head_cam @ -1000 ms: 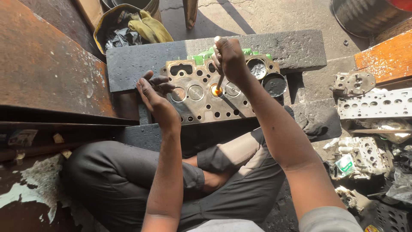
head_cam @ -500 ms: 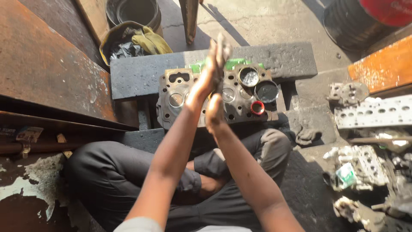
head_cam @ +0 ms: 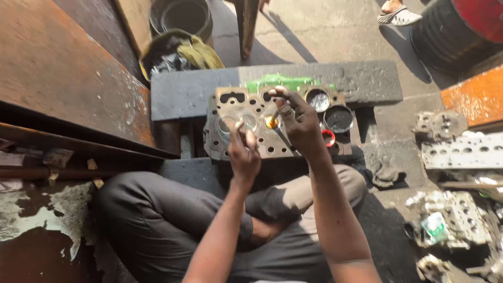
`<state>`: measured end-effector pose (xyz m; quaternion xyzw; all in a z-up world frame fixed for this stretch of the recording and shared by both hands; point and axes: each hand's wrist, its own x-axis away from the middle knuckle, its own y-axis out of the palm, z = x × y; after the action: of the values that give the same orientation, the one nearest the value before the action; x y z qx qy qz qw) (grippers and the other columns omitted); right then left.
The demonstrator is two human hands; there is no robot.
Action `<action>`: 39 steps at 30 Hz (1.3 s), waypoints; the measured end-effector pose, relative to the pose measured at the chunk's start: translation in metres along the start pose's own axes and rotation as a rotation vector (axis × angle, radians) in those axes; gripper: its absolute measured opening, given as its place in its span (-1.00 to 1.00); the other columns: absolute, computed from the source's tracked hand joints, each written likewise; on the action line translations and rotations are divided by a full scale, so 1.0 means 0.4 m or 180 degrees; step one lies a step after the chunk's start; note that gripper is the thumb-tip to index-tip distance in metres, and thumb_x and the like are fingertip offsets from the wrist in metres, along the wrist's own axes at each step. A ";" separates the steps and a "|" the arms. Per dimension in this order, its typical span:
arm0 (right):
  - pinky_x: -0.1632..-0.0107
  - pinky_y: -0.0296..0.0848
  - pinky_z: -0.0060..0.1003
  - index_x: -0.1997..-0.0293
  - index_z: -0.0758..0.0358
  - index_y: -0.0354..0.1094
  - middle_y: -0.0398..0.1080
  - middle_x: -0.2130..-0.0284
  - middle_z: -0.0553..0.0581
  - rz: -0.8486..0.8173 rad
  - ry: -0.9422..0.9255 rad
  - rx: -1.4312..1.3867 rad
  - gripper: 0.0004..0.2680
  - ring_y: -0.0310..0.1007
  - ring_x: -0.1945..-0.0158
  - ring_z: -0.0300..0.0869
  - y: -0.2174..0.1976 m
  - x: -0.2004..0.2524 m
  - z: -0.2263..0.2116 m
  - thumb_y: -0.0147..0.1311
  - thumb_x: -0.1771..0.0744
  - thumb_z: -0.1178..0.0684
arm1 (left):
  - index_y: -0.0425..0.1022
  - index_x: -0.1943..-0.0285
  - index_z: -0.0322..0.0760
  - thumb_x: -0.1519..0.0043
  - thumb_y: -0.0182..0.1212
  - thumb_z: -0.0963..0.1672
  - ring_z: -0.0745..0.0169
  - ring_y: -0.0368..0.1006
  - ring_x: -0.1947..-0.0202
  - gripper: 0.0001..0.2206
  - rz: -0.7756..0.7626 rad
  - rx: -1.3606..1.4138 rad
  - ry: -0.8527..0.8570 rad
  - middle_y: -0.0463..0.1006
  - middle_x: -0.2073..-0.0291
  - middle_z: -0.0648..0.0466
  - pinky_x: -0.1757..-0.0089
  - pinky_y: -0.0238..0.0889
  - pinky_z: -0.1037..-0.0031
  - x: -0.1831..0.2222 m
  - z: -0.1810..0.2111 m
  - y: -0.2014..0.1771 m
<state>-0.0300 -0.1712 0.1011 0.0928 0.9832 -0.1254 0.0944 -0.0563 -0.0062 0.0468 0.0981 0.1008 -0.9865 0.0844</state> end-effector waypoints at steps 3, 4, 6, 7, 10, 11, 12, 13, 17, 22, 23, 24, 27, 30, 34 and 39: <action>-0.09 0.40 -0.41 -0.20 0.36 0.41 0.52 0.00 0.11 -0.0107 -0.0384 -0.0166 -0.74 0.44 -0.02 -0.30 -0.018 0.029 -0.058 -0.12 -0.40 0.29 | 0.42 -0.18 -0.40 -0.36 0.08 -0.20 0.09 0.49 0.52 -0.76 0.0067 -0.0296 0.0432 0.47 0.52 -0.06 0.37 0.34 0.29 -0.019 -0.060 0.006; -0.17 0.42 -0.39 -0.20 0.36 0.42 0.53 -0.03 0.13 -0.0119 -0.0560 -0.0224 -0.70 0.48 -0.09 -0.28 -0.027 0.016 -0.072 -0.16 -0.37 0.37 | 0.41 -0.17 -0.40 -0.35 0.08 -0.22 0.10 0.52 0.50 -0.77 0.0186 -0.0130 0.0374 0.50 0.51 -0.04 0.37 0.36 0.32 -0.024 -0.074 0.016; -0.05 0.41 -0.40 -0.08 0.32 0.53 0.59 0.11 0.12 0.0028 -0.0734 0.0781 -0.80 0.47 0.07 -0.25 -0.047 -0.005 -0.090 0.10 -0.36 0.29 | 0.40 -0.14 -0.38 -0.31 0.10 -0.23 0.10 0.54 0.50 -0.78 0.0278 -0.0101 0.0319 0.52 0.50 -0.04 0.37 0.37 0.35 -0.015 -0.094 0.027; 0.00 0.40 -0.41 -0.02 0.29 0.58 0.62 0.18 0.11 0.0091 -0.0834 0.1268 -0.85 0.47 0.15 -0.24 -0.052 -0.023 -0.094 0.22 -0.36 0.25 | 0.41 -0.12 -0.38 -0.28 0.11 -0.23 0.08 0.53 0.52 -0.77 0.0256 -0.0237 0.0349 0.50 0.51 -0.05 0.39 0.36 0.34 -0.020 -0.101 0.030; 0.01 0.41 -0.43 0.04 0.33 0.51 0.52 0.16 0.12 0.0127 -0.0496 -0.1242 -0.92 0.45 0.12 -0.27 -0.049 -0.036 -0.088 0.11 -0.42 0.30 | 0.39 -0.15 -0.37 -0.33 0.09 -0.23 0.03 0.54 0.43 -0.78 0.0407 -0.0247 0.0545 0.52 0.43 -0.08 0.33 0.37 0.34 -0.001 -0.108 0.026; -0.04 0.42 -0.41 0.04 0.34 0.52 0.53 0.16 0.12 -0.0028 -0.0257 -0.1255 -0.85 0.47 0.10 -0.27 -0.045 -0.034 -0.083 0.03 -0.37 0.33 | 0.38 -0.17 -0.36 -0.37 0.08 -0.24 0.01 0.55 0.38 -0.79 0.0447 -0.0171 0.0683 0.53 0.37 -0.09 0.30 0.37 0.33 -0.005 -0.106 0.024; -0.09 0.43 -0.40 0.04 0.34 0.52 0.54 0.16 0.12 -0.0180 -0.0018 -0.1268 -0.79 0.49 0.08 -0.26 -0.045 -0.028 -0.079 -0.05 -0.33 0.37 | 0.39 -0.16 -0.36 -0.35 0.07 -0.24 0.02 0.55 0.41 -0.78 0.0395 -0.0188 0.0559 0.52 0.41 -0.08 0.31 0.38 0.33 -0.007 -0.103 0.022; -0.14 0.45 -0.39 0.04 0.35 0.53 0.55 0.17 0.12 -0.0376 0.0198 -0.1274 -0.72 0.51 0.06 -0.25 -0.038 -0.041 -0.072 -0.13 -0.29 0.40 | 0.40 -0.16 -0.36 -0.32 0.06 -0.24 0.02 0.54 0.45 -0.77 0.0393 -0.0197 0.0443 0.51 0.45 -0.06 0.33 0.38 0.32 -0.018 -0.100 0.027; -0.01 0.56 -0.30 0.08 0.33 0.50 0.49 0.19 0.07 0.0000 0.0030 -0.1554 -0.91 0.53 0.13 -0.23 -0.021 -0.014 -0.016 0.15 -0.40 0.13 | 0.37 -0.19 -0.32 -0.32 0.06 -0.25 -0.16 0.55 0.23 -0.74 0.0690 -0.0516 0.0978 0.55 0.23 -0.16 0.21 0.42 0.27 -0.004 -0.117 0.033; -0.06 0.57 -0.33 0.11 0.34 0.51 0.55 0.19 0.12 0.0008 0.0613 -0.1283 -0.90 0.56 0.08 -0.22 0.005 -0.038 0.011 0.21 -0.33 0.29 | 0.39 -0.14 -0.36 -0.28 0.09 -0.26 0.11 0.48 0.51 -0.75 0.0587 -0.0221 0.0390 0.47 0.51 0.00 0.36 0.34 0.34 -0.031 -0.118 0.047; -0.06 0.57 -0.32 0.13 0.32 0.49 0.53 0.19 0.11 -0.0020 0.0458 -0.1296 -0.89 0.54 0.08 -0.23 0.007 -0.023 0.013 0.24 -0.32 0.32 | 0.39 -0.14 -0.35 -0.29 0.08 -0.26 0.14 0.48 0.51 -0.76 0.0541 -0.0134 0.0393 0.47 0.50 0.00 0.36 0.35 0.35 -0.015 -0.121 0.041; -0.06 0.58 -0.31 0.14 0.30 0.46 0.50 0.19 0.10 -0.0048 0.0303 -0.1308 -0.87 0.52 0.08 -0.23 0.003 -0.007 0.011 0.27 -0.31 0.35 | 0.39 -0.13 -0.36 -0.28 0.08 -0.26 0.13 0.47 0.52 -0.76 0.0514 -0.0160 0.0302 0.46 0.51 0.00 0.37 0.34 0.35 0.003 -0.123 0.036; -0.07 0.58 -0.31 0.13 0.29 0.47 0.53 0.18 0.10 0.0099 0.0081 -0.0752 -0.89 0.55 0.07 -0.24 -0.016 -0.029 -0.010 0.21 -0.33 0.34 | 0.39 -0.12 -0.36 -0.28 0.09 -0.26 0.14 0.44 0.55 -0.76 0.0552 -0.0190 0.0233 0.44 0.53 0.00 0.38 0.32 0.35 -0.010 -0.120 0.046; -0.16 0.48 -0.22 0.15 0.32 0.49 0.53 0.17 0.15 0.0361 -0.1380 0.1003 -0.91 0.50 -0.02 -0.11 -0.010 -0.048 -0.005 0.15 -0.33 0.31 | 0.39 -0.12 -0.36 -0.28 0.09 -0.26 0.12 0.46 0.52 -0.77 0.0638 -0.0310 0.0316 0.45 0.51 -0.01 0.36 0.33 0.33 -0.013 -0.120 0.038; -0.24 0.46 -0.16 0.11 0.35 0.48 0.54 0.19 0.13 -0.0206 0.0375 -0.0277 -0.90 0.53 0.01 -0.18 -0.021 -0.046 0.050 0.00 -0.41 0.26 | 0.39 -0.12 -0.36 -0.26 0.09 -0.26 0.05 0.52 0.49 -0.76 0.0611 -0.0287 0.0446 0.48 0.46 -0.06 0.35 0.38 0.31 -0.029 -0.103 0.043; -0.17 0.46 -0.18 0.05 0.35 0.43 0.47 0.14 0.10 -0.0108 -0.0080 -0.1731 -0.90 0.46 0.00 -0.19 -0.013 0.014 0.151 0.13 -0.39 0.17 | 0.38 -0.15 -0.35 -0.28 0.10 -0.25 -0.09 0.58 0.35 -0.75 0.0580 -0.0371 0.0517 0.55 0.35 -0.13 0.28 0.42 0.24 0.007 -0.106 0.035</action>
<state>-0.0267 -0.1910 0.0436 0.0461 0.9809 0.1405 0.1260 -0.0487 -0.0111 0.0029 0.1813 0.1552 -0.9560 0.1707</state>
